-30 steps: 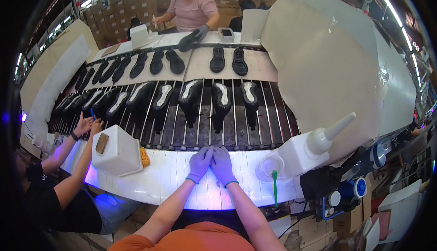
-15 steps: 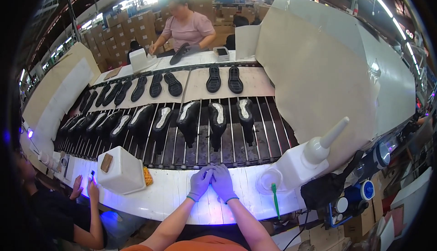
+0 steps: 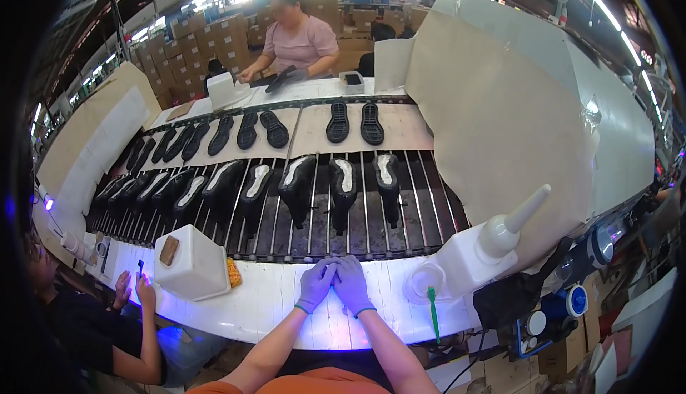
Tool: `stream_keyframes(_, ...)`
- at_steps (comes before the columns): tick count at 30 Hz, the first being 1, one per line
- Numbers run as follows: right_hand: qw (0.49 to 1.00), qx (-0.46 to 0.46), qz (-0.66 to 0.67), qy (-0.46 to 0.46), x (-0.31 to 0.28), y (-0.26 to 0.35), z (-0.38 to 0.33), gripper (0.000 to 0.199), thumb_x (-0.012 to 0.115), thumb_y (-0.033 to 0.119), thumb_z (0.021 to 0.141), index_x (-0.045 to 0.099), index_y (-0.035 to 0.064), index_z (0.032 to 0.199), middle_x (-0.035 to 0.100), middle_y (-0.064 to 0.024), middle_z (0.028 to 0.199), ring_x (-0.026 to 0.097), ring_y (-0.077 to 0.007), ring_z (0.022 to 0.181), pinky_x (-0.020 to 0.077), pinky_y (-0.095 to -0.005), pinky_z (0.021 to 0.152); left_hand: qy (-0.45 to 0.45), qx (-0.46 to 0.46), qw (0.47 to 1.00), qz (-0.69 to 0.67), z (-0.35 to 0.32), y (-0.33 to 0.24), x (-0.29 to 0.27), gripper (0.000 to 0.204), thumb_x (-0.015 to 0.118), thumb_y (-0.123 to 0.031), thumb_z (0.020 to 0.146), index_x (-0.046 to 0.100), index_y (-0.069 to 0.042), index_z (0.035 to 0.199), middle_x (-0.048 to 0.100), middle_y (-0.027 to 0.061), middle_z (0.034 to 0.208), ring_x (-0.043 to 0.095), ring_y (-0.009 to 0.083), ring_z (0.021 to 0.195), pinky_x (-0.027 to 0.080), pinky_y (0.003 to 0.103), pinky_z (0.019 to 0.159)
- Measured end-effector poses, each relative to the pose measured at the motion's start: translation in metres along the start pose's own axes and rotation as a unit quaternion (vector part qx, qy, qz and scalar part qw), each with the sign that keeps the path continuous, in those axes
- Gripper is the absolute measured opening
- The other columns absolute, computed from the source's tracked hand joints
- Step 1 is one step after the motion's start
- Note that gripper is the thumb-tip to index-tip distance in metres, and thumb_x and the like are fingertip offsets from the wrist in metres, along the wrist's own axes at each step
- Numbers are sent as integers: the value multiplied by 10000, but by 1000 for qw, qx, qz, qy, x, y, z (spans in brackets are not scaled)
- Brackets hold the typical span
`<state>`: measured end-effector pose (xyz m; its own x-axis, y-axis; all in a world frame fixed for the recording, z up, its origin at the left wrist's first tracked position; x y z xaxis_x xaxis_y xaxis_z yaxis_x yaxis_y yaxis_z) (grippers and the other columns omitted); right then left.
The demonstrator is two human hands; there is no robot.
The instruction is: Apply glue or primer to shoe soles and components using a brush on a factory production line.
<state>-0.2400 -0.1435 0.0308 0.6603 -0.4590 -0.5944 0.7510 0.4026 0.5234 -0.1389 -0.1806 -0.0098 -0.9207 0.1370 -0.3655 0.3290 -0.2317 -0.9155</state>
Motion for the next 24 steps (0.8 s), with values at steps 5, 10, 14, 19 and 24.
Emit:
stream_keyframes(5,1000,8,-12,-8,-4,1,-1,206,605,55,757,647,0,951,653,-150,1003,586,-336,990,432,-429,941,-5,-10,1000,4,-1,3,-1,306,573,-311,925,600,-157,1187,600,50,590,608,191,517,452,327,500)
stream_keyframes(10,999,22,-5,30,2,-2,0,238,598,77,785,647,20,1010,651,-150,1058,586,-330,1023,401,-437,994,-46,-33,998,-39,-2,11,-7,355,581,-285,923,568,-134,1245,590,36,593,599,160,532,449,314,514)
stream_keyframes(14,999,16,7,34,2,-2,0,242,599,80,782,646,20,1012,650,-149,1056,585,-332,1013,406,-440,977,-23,-5,999,-44,0,11,-1,338,581,-285,925,576,-139,1230,594,42,596,608,170,544,458,316,527)
stream_keyframes(19,999,15,6,32,2,-3,-1,220,604,81,772,642,15,979,648,-154,1034,583,-334,992,417,-440,939,-5,-35,999,-19,1,17,2,281,585,-288,924,613,-142,1162,615,54,618,628,183,562,469,320,534)
stream_keyframes(24,999,16,4,29,1,-3,-1,201,602,76,779,641,11,965,646,-162,1040,581,-337,1018,410,-439,963,-14,-13,1000,-18,0,9,0,259,588,-283,923,623,-142,1137,615,54,615,627,181,554,463,318,520)
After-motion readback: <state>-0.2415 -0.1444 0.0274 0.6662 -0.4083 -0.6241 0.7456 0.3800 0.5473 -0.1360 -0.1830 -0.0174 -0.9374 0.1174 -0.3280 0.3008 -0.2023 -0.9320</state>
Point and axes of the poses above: each hand's wrist, its own z-axis towards the middle knuckle, its own x-axis out of the palm, y = z × x, the point moved 10 cm from there along z, towards the middle knuckle
